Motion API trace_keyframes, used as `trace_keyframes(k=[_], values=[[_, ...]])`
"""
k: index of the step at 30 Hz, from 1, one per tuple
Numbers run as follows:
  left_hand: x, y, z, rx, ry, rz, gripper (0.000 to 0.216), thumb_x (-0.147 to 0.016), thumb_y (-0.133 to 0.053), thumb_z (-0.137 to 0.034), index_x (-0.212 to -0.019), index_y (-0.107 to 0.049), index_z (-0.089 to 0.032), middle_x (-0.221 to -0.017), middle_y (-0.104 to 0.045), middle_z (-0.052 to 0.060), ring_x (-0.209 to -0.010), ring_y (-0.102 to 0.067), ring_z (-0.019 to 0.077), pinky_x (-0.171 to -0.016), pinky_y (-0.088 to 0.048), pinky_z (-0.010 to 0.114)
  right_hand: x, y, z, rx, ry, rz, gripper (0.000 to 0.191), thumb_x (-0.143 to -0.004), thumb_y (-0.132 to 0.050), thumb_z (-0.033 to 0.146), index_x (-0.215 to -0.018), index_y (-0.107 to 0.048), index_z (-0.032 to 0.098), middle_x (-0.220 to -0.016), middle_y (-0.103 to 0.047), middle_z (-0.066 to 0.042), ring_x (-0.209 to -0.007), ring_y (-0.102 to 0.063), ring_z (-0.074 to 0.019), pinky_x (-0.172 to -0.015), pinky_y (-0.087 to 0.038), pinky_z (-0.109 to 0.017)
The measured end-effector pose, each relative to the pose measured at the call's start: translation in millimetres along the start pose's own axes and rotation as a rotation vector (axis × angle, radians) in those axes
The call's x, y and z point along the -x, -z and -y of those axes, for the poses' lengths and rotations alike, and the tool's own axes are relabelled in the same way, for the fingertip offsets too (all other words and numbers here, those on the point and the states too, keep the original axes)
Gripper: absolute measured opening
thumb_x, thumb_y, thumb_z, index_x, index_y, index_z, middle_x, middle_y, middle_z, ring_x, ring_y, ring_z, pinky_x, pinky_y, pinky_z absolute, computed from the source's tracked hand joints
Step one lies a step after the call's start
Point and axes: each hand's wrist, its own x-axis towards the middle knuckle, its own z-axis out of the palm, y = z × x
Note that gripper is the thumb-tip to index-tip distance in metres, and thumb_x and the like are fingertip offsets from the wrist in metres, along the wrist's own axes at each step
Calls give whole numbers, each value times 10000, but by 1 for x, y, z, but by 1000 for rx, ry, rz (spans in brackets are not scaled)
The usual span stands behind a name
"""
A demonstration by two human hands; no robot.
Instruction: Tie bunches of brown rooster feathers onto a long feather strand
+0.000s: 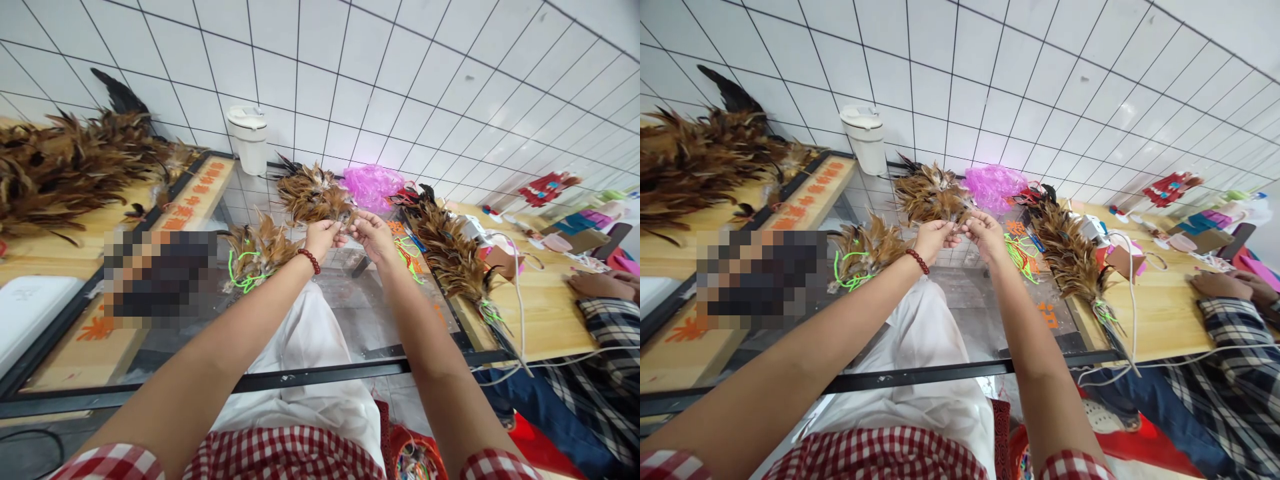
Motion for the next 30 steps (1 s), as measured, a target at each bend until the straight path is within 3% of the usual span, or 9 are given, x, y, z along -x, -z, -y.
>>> trace_keyframes(k=[5,13,19,23,27,30], values=[[2,1,-2,-41,-8,29,158,-830,-621,-215,-726,-613,-97,-657,-668,40,-486,-588,79,-511,-474,207,0,-3,-6,42,81,-28,389,-585,-820,260,-889,-585,197,-684,-654,46,-622,-640,-82,-590,-517,-192],[3,-2,2,-159,-14,99,165,-813,-606,-111,-649,-590,-100,-521,-559,-12,-403,-513,64,-447,-418,197,-1,-5,-7,41,130,-42,346,-585,-766,207,-868,-567,203,-656,-616,61,-591,-608,-79,-556,-476,-192],[-2,4,3,23,-80,19,135,-840,-566,-139,-718,-608,-97,-537,-543,-24,-424,-510,58,-445,-409,188,-8,9,-1,-16,203,-221,273,-603,-670,188,-853,-564,213,-602,-532,84,-489,-479,-50,-485,-390,-178],[-3,7,1,89,-96,-2,113,-821,-600,-178,-736,-612,-104,-559,-547,-26,-443,-513,53,-457,-413,184,-10,19,-2,291,238,-170,190,-671,-621,254,-849,-596,193,-559,-466,73,-460,-390,-66,-468,-334,-206],[0,6,0,5,-65,68,135,-811,-608,-175,-697,-612,-103,-528,-533,-25,-413,-487,51,-416,-372,178,-3,16,-1,797,512,-146,434,-748,-570,245,-1180,-579,200,-833,-581,-5,-573,-453,-102,-604,-425,-264],[3,4,0,-79,-38,127,160,-817,-580,-138,-665,-613,-100,-504,-523,-22,-384,-470,55,-389,-355,184,4,12,1,1116,643,-91,445,-806,-513,210,-1247,-570,216,-945,-591,-59,-725,-524,-161,-745,-453,-319]])
